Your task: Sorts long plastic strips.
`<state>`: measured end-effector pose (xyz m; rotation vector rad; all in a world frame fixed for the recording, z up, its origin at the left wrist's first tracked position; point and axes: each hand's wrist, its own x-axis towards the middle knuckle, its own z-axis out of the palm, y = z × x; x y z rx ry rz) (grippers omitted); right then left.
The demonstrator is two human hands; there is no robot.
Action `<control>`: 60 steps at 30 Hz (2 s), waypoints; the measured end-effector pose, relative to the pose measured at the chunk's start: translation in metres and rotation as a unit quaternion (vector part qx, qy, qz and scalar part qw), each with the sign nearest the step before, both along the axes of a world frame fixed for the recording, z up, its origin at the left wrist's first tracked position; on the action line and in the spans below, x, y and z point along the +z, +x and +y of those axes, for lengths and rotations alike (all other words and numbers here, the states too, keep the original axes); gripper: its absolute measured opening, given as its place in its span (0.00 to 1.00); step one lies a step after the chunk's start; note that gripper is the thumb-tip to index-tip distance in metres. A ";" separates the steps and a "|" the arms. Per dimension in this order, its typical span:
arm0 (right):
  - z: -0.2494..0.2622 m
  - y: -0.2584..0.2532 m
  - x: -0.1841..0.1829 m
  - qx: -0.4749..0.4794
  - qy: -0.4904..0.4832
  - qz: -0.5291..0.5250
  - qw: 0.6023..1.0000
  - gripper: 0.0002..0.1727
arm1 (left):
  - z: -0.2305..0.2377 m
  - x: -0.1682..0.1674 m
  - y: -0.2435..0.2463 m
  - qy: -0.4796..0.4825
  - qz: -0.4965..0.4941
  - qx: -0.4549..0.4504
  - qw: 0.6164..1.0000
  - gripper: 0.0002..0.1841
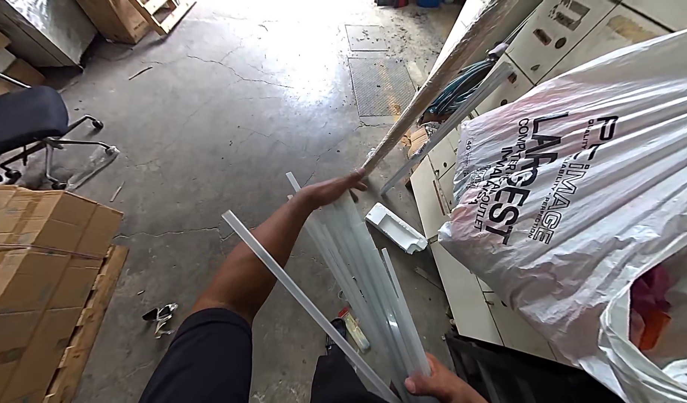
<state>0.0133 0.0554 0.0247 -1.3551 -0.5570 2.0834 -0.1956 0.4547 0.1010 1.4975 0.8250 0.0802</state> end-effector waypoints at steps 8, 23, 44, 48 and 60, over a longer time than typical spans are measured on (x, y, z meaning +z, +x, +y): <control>-0.007 0.007 -0.005 0.007 0.024 0.050 0.998 0.28 | 0.053 0.018 -0.062 0.191 0.160 0.052 0.967 0.45; -0.001 0.014 -0.012 0.022 0.011 0.078 0.997 0.33 | 0.049 -0.007 -0.075 0.317 0.044 0.148 0.936 0.17; 0.011 0.011 -0.025 0.059 0.032 0.153 0.986 0.29 | 0.019 -0.025 -0.052 0.229 -0.023 0.133 0.964 0.14; 0.009 0.007 -0.029 0.057 0.029 0.158 0.985 0.31 | 0.007 -0.032 -0.040 0.241 -0.021 0.112 0.964 0.20; 0.005 0.002 -0.022 0.053 0.013 0.137 0.989 0.28 | -0.019 -0.012 -0.124 0.050 -0.054 0.087 0.994 0.56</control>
